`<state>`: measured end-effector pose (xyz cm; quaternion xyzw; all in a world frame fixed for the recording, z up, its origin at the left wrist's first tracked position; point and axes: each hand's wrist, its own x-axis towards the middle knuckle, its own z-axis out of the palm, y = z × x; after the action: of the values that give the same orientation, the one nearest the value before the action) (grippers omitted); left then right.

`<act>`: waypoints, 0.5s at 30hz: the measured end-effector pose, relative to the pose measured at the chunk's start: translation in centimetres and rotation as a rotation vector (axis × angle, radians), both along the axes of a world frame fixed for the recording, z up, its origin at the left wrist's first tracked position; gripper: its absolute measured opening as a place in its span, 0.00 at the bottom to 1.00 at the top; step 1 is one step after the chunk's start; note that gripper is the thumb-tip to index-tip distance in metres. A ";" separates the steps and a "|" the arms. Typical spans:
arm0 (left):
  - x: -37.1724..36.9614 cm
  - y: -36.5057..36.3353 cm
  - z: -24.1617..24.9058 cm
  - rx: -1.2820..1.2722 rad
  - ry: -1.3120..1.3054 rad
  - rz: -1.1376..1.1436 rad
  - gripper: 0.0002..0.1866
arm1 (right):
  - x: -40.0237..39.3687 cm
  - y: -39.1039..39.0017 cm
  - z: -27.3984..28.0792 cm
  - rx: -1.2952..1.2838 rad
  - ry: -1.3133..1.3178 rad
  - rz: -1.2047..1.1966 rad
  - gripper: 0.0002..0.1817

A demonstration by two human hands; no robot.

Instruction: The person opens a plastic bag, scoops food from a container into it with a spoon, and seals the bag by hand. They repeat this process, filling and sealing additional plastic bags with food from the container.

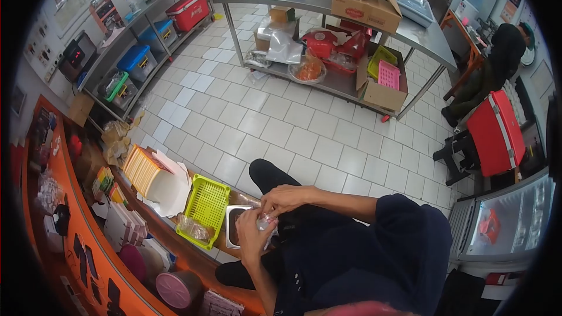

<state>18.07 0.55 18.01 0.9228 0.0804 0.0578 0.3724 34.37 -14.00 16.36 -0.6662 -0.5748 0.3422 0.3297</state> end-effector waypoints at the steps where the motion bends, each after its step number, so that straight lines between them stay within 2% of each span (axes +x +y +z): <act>1: 0.0 -0.1 -0.1 0.026 -0.007 0.007 0.28 | 0.0 -0.2 0.2 0.004 -0.023 0.011 0.18; 4: 0.6 -0.9 -0.7 0.048 -0.012 0.021 0.30 | 0.3 -0.7 0.6 -0.013 -0.075 0.005 0.20; 7: 0.9 -1.6 -1.5 0.072 -0.145 0.037 0.29 | 0.5 -1.5 0.5 0.014 -0.097 -0.041 0.20; 11: 1.3 -2.0 -3.0 0.080 -0.154 0.039 0.28 | 0.6 -2.2 -1.1 -0.041 -0.047 -0.086 0.19; 15: 1.7 -3.0 -2.6 0.040 -0.148 0.037 0.30 | 0.6 -2.9 -0.1 -0.079 -0.021 -0.116 0.21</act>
<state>19.77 -2.49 15.40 0.9215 0.0687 0.1342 0.3578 34.96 -16.91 16.26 -0.7145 -0.5245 0.3379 0.3166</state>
